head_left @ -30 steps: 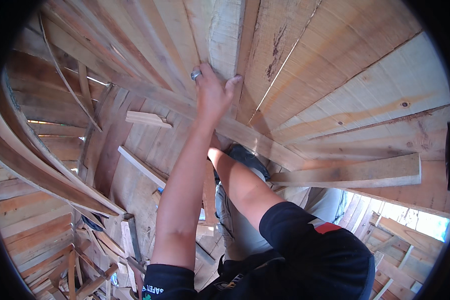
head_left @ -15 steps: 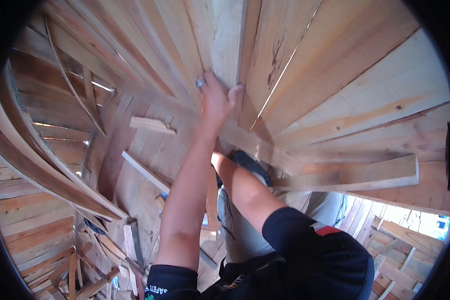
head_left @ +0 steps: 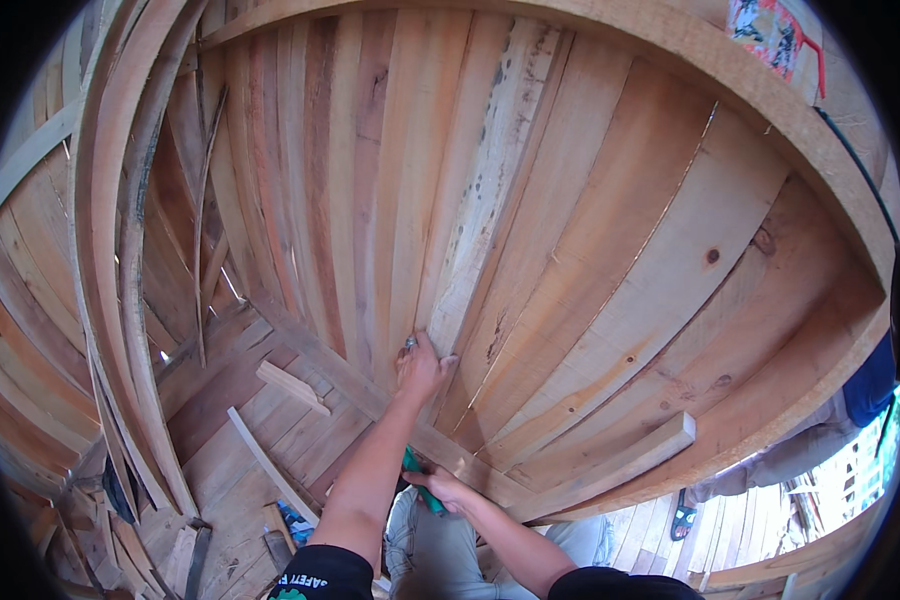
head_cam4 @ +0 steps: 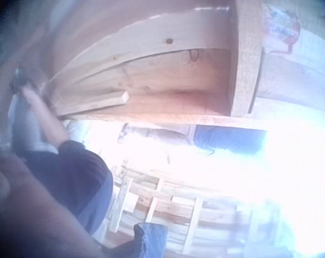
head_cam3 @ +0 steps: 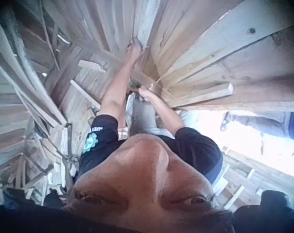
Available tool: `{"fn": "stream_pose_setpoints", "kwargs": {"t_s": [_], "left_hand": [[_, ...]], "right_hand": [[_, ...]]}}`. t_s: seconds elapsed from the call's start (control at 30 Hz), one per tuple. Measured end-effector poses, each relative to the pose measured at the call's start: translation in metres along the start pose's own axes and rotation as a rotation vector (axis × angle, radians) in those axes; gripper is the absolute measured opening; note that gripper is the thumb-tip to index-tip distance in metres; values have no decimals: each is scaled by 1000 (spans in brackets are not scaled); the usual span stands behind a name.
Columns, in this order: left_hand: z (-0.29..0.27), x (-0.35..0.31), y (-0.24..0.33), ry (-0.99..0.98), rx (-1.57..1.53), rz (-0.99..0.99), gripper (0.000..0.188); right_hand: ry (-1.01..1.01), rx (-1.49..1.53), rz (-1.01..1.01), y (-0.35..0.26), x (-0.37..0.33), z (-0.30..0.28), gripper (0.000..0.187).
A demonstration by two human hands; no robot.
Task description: The person aligns wooden planks against a curved wooden frame and secures them with a hammer and nails, then moves long wooden pieces across the floor.
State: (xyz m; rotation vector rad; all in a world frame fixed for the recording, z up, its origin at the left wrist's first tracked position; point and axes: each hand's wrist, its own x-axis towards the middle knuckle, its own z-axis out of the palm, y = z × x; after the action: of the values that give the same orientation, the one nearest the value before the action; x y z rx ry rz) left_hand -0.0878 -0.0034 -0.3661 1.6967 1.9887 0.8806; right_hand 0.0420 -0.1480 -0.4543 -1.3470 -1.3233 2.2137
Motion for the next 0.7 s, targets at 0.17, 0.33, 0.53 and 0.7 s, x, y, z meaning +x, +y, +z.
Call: {"fn": "stream_pose_setpoints", "kwargs": {"t_s": [0.17,0.33,0.53,0.7], "left_hand": [[-59,-5,56,234,77,234,82],[-127,14,152,731,-279,760,79],[-145,75,205,845,-146,822,77],[-133,88,202,875,-173,896,78]], "right_hand": [[110,1,-91,19,-93,-30,35],[257,-6,-104,52,-145,-47,42],[329,-22,-107,73,-178,-52,49],[358,-75,-191,76,-188,-54,47]]}}
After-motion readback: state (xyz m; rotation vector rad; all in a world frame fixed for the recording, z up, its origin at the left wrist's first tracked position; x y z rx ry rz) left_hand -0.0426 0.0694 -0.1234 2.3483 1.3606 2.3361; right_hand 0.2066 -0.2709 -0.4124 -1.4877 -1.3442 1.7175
